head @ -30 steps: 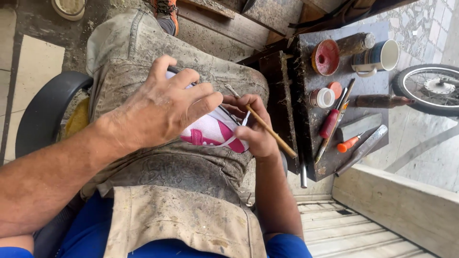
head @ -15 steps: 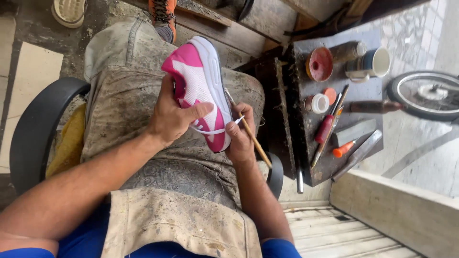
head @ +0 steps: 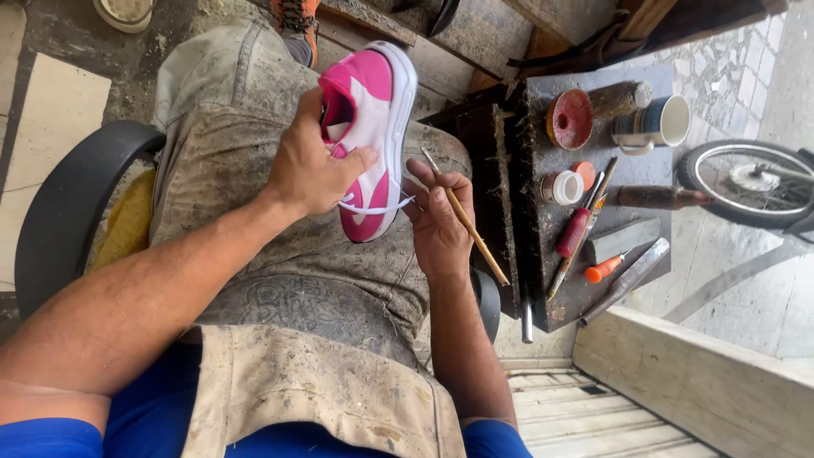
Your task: Applying a substance to the edges of a pink sneaker using a small brush at a repair bench
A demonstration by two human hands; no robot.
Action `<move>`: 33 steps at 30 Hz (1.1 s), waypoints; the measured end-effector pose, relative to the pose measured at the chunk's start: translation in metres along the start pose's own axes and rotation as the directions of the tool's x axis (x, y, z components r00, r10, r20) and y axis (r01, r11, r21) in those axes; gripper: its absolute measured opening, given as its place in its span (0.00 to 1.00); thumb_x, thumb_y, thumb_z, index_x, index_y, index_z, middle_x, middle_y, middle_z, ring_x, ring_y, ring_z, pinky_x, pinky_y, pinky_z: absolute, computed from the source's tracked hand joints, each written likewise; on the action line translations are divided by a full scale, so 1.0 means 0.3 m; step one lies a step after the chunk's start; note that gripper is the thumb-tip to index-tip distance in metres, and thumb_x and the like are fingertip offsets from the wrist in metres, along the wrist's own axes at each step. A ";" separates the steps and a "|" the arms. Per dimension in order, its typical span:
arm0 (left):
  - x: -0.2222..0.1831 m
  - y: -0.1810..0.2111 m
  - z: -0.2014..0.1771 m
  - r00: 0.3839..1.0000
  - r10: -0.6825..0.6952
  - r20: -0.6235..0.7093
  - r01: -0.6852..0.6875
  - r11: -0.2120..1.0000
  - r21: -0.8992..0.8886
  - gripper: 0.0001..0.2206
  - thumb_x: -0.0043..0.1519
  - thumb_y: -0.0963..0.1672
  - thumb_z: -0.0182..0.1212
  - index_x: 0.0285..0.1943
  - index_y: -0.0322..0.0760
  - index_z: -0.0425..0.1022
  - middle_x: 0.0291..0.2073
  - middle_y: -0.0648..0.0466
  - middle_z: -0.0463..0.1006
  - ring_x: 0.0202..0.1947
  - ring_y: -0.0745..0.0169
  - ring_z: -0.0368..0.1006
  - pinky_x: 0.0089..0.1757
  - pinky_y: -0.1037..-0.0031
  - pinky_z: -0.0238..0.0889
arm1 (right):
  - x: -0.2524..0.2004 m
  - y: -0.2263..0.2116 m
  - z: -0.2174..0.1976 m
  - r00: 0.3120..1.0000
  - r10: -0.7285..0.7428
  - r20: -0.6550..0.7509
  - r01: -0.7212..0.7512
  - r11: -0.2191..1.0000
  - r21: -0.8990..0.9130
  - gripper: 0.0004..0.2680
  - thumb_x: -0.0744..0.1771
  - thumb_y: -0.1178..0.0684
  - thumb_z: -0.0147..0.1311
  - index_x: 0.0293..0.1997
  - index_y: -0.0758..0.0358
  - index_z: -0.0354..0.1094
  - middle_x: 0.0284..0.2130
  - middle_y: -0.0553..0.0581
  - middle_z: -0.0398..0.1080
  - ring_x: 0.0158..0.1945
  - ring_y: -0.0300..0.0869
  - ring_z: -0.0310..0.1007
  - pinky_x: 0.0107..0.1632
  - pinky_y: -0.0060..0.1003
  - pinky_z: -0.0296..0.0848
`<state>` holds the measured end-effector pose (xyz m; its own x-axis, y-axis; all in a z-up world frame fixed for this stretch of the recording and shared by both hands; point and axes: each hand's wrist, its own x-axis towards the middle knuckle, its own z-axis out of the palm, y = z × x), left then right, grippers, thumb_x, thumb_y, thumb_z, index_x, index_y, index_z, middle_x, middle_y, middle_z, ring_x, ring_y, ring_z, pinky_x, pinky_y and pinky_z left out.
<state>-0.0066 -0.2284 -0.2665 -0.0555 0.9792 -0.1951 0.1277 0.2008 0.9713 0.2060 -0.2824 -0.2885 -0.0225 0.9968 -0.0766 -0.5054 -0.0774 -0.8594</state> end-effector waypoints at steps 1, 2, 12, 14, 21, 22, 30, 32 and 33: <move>-0.001 0.019 -0.007 1.000 0.004 -0.008 -0.004 1.000 -0.004 0.34 0.51 0.46 0.75 0.66 0.38 0.62 0.51 0.40 0.80 0.54 0.38 0.77 0.51 0.51 0.72 | 0.005 -0.007 0.003 1.000 -0.001 0.010 0.001 1.000 -0.002 0.08 0.72 0.53 0.51 0.55 0.54 0.56 0.59 0.69 0.72 0.56 0.52 0.78 0.55 0.42 0.80; -0.001 0.038 -0.013 0.999 -0.001 0.037 -0.001 0.997 0.075 0.33 0.52 0.47 0.74 0.66 0.40 0.63 0.49 0.40 0.81 0.52 0.36 0.77 0.50 0.49 0.71 | 0.006 -0.015 0.007 1.000 0.002 0.002 -0.002 1.000 -0.006 0.07 0.72 0.53 0.50 0.55 0.54 0.57 0.59 0.69 0.71 0.57 0.53 0.78 0.56 0.44 0.80; -0.017 -0.018 -0.004 0.750 0.591 0.296 -0.657 0.719 0.229 0.32 0.47 0.34 0.70 0.65 0.29 0.67 0.42 0.31 0.79 0.44 0.28 0.79 0.49 0.48 0.71 | 0.067 -0.084 -0.048 0.998 -0.061 -0.021 0.061 0.998 0.011 0.08 0.73 0.47 0.46 0.54 0.55 0.55 0.56 0.67 0.73 0.53 0.58 0.79 0.54 0.54 0.81; -0.034 0.014 -0.023 0.728 0.610 0.313 -0.683 0.686 0.252 0.33 0.46 0.35 0.70 0.65 0.28 0.67 0.46 0.31 0.78 0.48 0.27 0.77 0.52 0.47 0.69 | 0.071 -0.070 -0.044 0.995 -0.083 -0.063 0.082 0.996 -0.019 0.08 0.73 0.48 0.47 0.54 0.56 0.55 0.51 0.65 0.75 0.49 0.54 0.80 0.51 0.49 0.83; -0.123 0.047 -0.039 0.683 0.659 0.314 -0.730 0.613 0.303 0.31 0.50 0.38 0.73 0.64 0.22 0.68 0.49 0.28 0.75 0.52 0.27 0.75 0.58 0.47 0.65 | 0.069 0.006 -0.029 0.960 -0.234 -0.155 0.220 0.970 -0.100 0.07 0.72 0.54 0.50 0.52 0.63 0.56 0.33 0.60 0.71 0.35 0.45 0.80 0.42 0.40 0.86; -0.136 0.045 -0.044 0.688 0.656 0.310 -0.726 0.616 0.308 0.31 0.50 0.38 0.73 0.64 0.22 0.68 0.49 0.28 0.75 0.52 0.27 0.75 0.58 0.47 0.65 | 0.061 0.030 -0.052 0.962 -0.228 -0.151 0.215 0.972 -0.098 0.07 0.72 0.54 0.50 0.52 0.63 0.56 0.33 0.60 0.71 0.35 0.45 0.80 0.42 0.40 0.86; -0.170 0.018 -0.089 0.840 0.444 0.313 -0.501 0.856 0.130 0.44 0.50 0.62 0.72 0.61 0.25 0.66 0.51 0.28 0.71 0.53 0.24 0.71 0.54 0.41 0.62 | -0.016 0.065 0.042 0.955 -0.274 -0.117 0.272 0.962 -0.033 0.07 0.71 0.54 0.50 0.49 0.65 0.56 0.35 0.64 0.71 0.39 0.45 0.77 0.48 0.39 0.79; -0.145 0.032 -0.079 0.877 0.339 0.340 -0.403 0.905 0.137 0.47 0.50 0.63 0.70 0.65 0.23 0.63 0.52 0.25 0.70 0.55 0.22 0.70 0.55 0.39 0.61 | -0.026 0.061 0.041 0.960 -0.266 -0.091 0.264 0.964 -0.037 0.07 0.71 0.54 0.50 0.49 0.65 0.56 0.36 0.65 0.71 0.40 0.45 0.76 0.49 0.40 0.78; -0.131 0.040 -0.074 0.900 0.235 0.368 -0.305 0.941 0.145 0.50 0.51 0.65 0.67 0.68 0.21 0.59 0.53 0.23 0.70 0.56 0.20 0.69 0.56 0.37 0.59 | -0.026 0.057 0.040 0.962 -0.264 -0.065 0.262 0.964 -0.039 0.08 0.71 0.55 0.51 0.48 0.65 0.55 0.37 0.66 0.71 0.41 0.46 0.76 0.50 0.40 0.77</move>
<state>-0.0250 -0.2652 -0.2440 0.3441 0.9389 0.0022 0.2810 -0.1053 0.9539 0.1872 -0.2912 -0.2964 0.1675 0.9785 0.1200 -0.4597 0.1852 -0.8685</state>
